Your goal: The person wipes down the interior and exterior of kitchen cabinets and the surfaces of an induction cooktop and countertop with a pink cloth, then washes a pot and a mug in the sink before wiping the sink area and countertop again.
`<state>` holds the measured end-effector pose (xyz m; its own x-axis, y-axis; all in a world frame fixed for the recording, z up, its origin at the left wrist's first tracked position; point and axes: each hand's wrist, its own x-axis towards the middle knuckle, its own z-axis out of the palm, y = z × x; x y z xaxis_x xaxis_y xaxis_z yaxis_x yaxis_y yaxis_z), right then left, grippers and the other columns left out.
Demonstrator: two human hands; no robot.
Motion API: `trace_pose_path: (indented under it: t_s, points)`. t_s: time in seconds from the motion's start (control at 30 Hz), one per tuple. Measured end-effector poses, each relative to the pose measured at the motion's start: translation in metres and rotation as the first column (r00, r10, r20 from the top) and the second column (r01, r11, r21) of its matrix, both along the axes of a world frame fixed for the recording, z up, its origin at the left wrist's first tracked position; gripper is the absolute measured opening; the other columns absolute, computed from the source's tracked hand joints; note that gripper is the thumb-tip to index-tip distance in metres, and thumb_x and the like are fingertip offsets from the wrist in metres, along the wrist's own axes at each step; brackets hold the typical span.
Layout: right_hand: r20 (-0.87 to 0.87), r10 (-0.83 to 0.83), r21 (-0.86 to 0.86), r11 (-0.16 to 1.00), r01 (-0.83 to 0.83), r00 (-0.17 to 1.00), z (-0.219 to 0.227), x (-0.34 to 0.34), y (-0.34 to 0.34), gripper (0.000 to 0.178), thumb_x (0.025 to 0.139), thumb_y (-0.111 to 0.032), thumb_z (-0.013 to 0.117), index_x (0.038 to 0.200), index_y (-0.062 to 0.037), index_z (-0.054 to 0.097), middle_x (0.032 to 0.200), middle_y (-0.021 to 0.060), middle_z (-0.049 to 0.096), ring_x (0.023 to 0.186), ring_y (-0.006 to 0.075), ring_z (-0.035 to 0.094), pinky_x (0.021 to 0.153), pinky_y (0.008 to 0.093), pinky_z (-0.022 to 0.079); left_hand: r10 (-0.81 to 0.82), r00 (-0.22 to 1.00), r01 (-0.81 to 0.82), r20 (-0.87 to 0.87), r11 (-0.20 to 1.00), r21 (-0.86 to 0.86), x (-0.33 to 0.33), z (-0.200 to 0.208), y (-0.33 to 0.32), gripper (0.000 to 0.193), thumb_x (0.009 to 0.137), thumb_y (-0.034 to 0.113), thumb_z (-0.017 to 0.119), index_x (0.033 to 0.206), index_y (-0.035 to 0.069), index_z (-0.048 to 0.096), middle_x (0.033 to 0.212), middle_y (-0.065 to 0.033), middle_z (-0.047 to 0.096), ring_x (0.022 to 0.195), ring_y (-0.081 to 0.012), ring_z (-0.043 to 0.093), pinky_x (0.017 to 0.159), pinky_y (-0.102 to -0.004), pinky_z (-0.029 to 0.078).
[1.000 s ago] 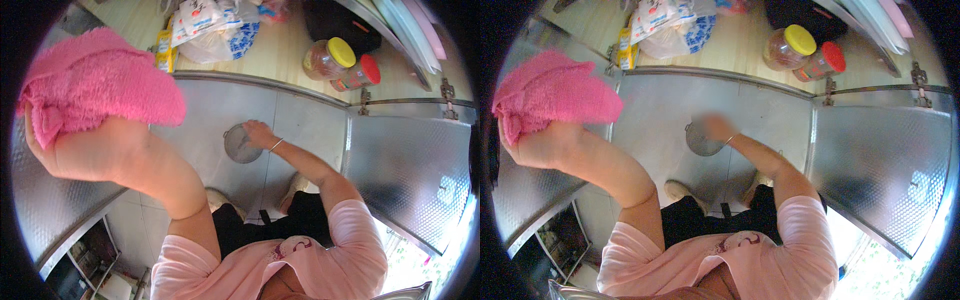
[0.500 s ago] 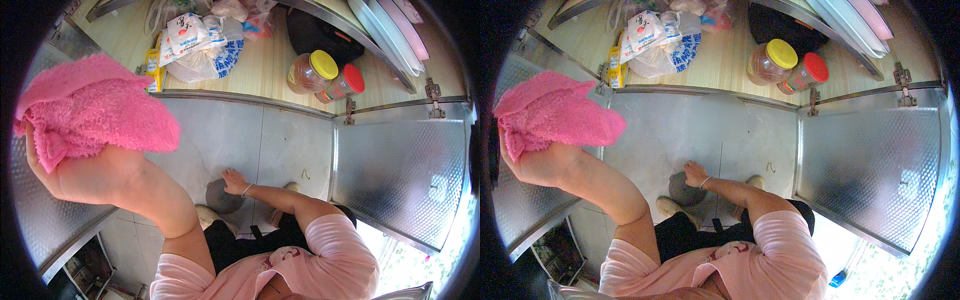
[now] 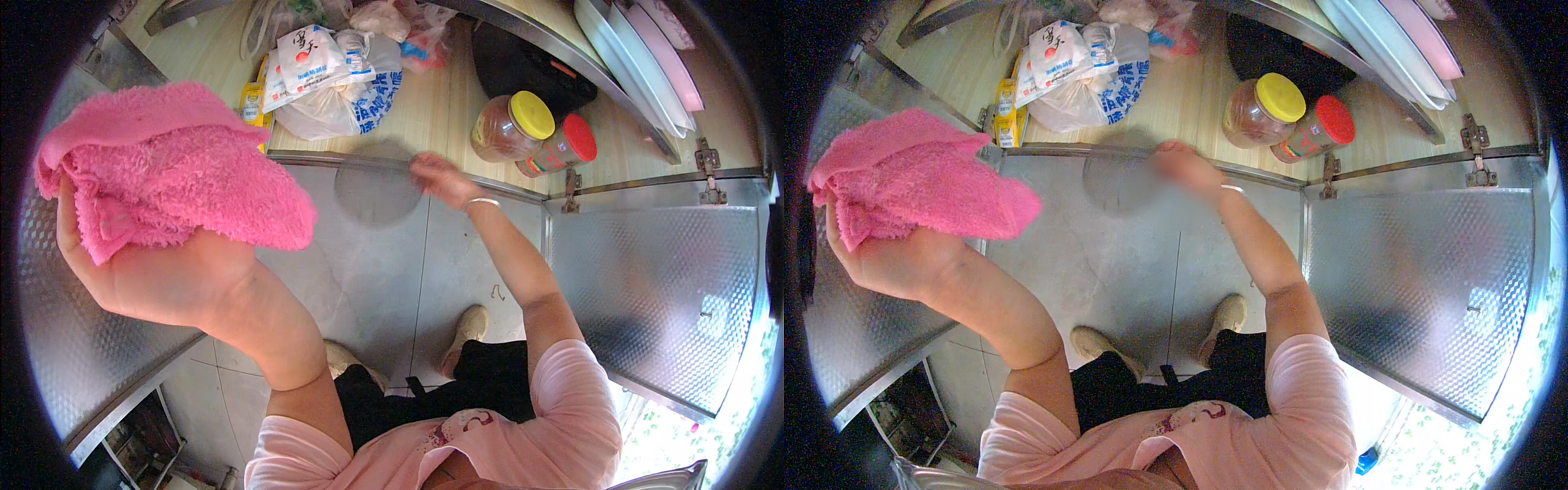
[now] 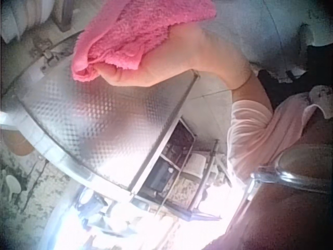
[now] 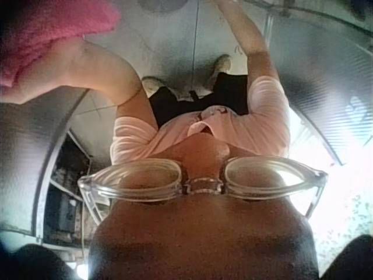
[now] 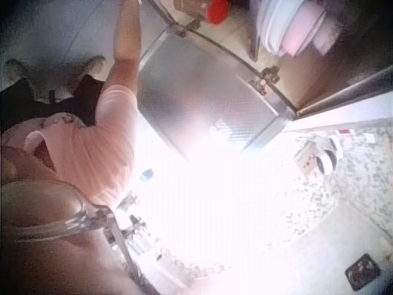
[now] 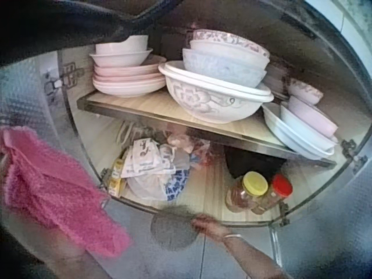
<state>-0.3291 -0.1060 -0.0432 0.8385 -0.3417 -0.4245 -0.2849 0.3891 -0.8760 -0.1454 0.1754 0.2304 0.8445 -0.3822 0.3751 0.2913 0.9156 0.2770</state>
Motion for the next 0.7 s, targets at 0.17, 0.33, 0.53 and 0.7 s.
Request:
trace_pose_path:
  t_s: [0.17, 0.33, 0.53, 0.7]
  points:
    - [-0.138, -0.396, 0.099, 0.907, 0.41, 0.908, 0.023, -0.005, -0.022, 0.028, 0.086, -0.02, 0.061, 0.106, -0.0048, 0.049, 0.094, 0.0064, 0.055, 0.086, 0.0169, 0.056, 0.079, 0.0298, 0.05, -0.019, 0.999, 0.018, 0.026, 1.0, 0.022, 0.006, 0.0, 0.003, 0.032, 0.081, 0.022, 0.047, 0.105, 0.003, 0.059, 0.106, -0.0155, 0.061, 0.1, -0.032, 0.059, 0.088, -0.0516, 0.045]
    - [0.018, -0.537, 0.138, 0.837, 0.53, 0.843, -0.004, -0.01, -0.022, 0.021, 0.088, -0.012, 0.053, 0.101, 0.0045, 0.05, 0.095, 0.0116, 0.055, 0.093, 0.0225, 0.057, 0.089, 0.0354, 0.05, -0.011, 1.0, 0.011, 0.019, 1.0, 0.028, 0.011, -0.005, 0.001, 0.032, 0.081, 0.022, 0.046, 0.103, 0.003, 0.059, 0.105, -0.0156, 0.062, 0.1, -0.0317, 0.058, 0.089, -0.0504, 0.045]
    - [0.032, -0.418, 0.0, 0.909, 0.418, 0.908, 0.002, 0.019, -0.009, 0.021, 0.091, -0.016, 0.049, 0.102, 0.0015, 0.052, 0.094, 0.0119, 0.059, 0.091, 0.021, 0.059, 0.084, 0.0322, 0.05, 0.445, 0.895, -0.418, -0.023, 0.857, 0.302, -0.005, 0.001, -0.03, 0.031, 0.082, 0.022, 0.046, 0.103, 0.004, 0.059, 0.105, -0.0126, 0.062, 0.101, -0.0303, 0.058, 0.089, -0.0478, 0.045]
    - [0.011, 0.354, 0.079, 0.932, -0.354, 0.935, 0.056, -0.027, 0.023, 0.03, 0.088, -0.026, 0.055, 0.105, -0.0019, 0.055, 0.097, 0.0098, 0.062, 0.087, 0.0142, 0.058, 0.077, 0.0278, 0.048, 0.23, 0.963, -0.185, -0.139, 0.943, 0.276, -0.006, -0.012, -0.041, 0.03, 0.083, 0.025, 0.05, 0.105, 0.007, 0.059, 0.103, -0.0082, 0.062, 0.097, -0.0256, 0.059, 0.086, -0.044, 0.046]
